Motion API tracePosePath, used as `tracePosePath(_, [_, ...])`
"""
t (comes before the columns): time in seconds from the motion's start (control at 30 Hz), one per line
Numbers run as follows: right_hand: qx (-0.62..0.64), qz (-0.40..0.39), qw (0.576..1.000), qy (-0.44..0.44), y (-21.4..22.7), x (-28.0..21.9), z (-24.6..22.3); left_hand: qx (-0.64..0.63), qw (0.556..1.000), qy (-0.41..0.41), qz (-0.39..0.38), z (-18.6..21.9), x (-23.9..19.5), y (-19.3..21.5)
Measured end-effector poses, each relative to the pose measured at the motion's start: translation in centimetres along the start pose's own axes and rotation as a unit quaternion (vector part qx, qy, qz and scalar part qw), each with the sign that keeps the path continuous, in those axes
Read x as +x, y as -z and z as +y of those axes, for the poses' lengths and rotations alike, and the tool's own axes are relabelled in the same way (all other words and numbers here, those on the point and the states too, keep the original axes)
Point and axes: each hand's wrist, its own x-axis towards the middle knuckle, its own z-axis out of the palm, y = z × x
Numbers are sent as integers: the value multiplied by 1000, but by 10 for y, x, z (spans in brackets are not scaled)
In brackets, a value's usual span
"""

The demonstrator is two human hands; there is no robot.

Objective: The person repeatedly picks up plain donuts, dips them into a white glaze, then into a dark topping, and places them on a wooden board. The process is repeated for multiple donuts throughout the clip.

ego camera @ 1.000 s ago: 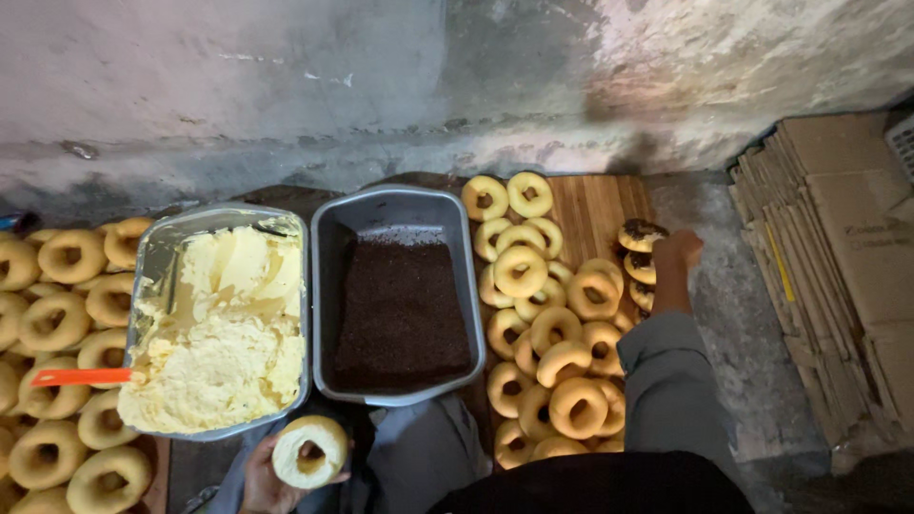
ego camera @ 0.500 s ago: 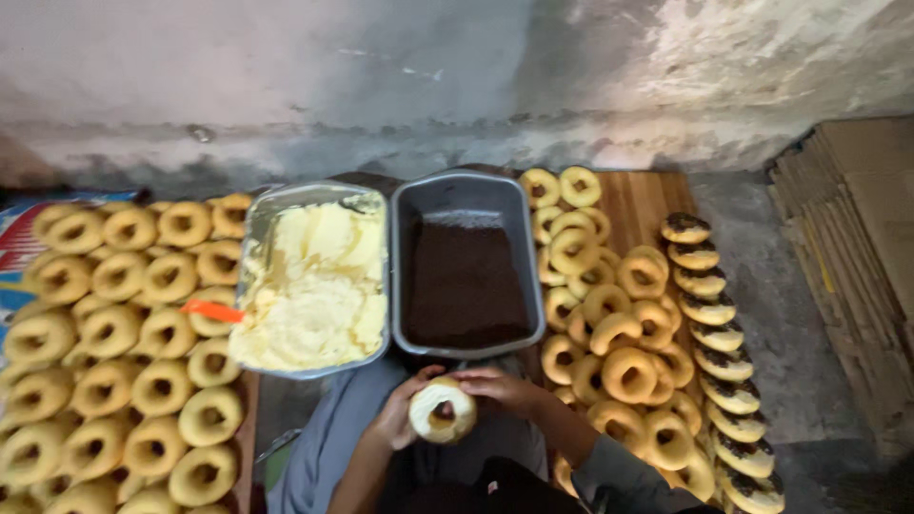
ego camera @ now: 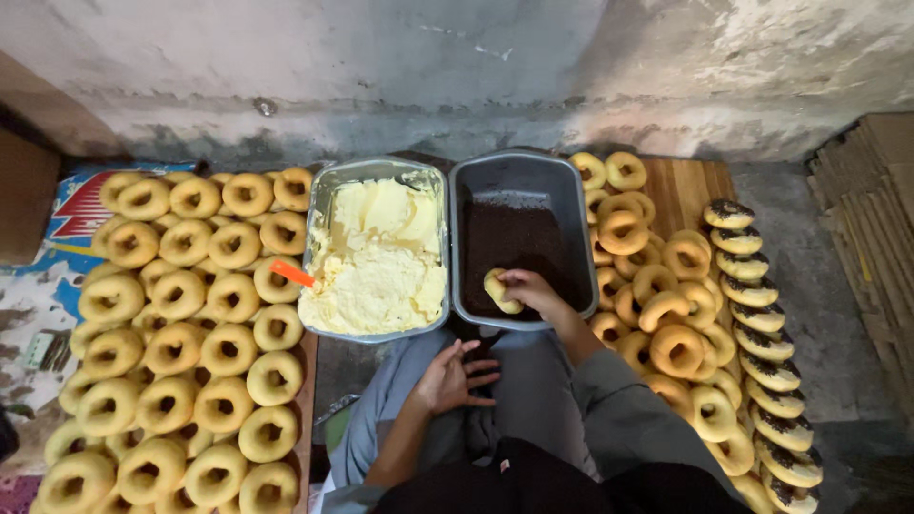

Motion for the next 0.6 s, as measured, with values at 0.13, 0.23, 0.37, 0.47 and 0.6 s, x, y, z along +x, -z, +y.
tracePosePath(0.13, [-421,-2,895,150,-14,-13,-7,-31,999,-5,-22,4,-1,0])
tracePosePath(0.23, [-184,28,980,75,-13,-16,-13,-21,1000,-4,-2,3,4,9])
tracePosePath(0.37, [-7,33,997,65,17,-21,-13,87,993,-52,55,-15,24,25])
tracePosePath(0.47, [104,-29,988,106,64,-54,10,282,939,-176,92,-38,61,15])
tracePosePath(0.6, [590,15,807,-14,120,-89,59,622,679,-365,138,-69,104,-36])
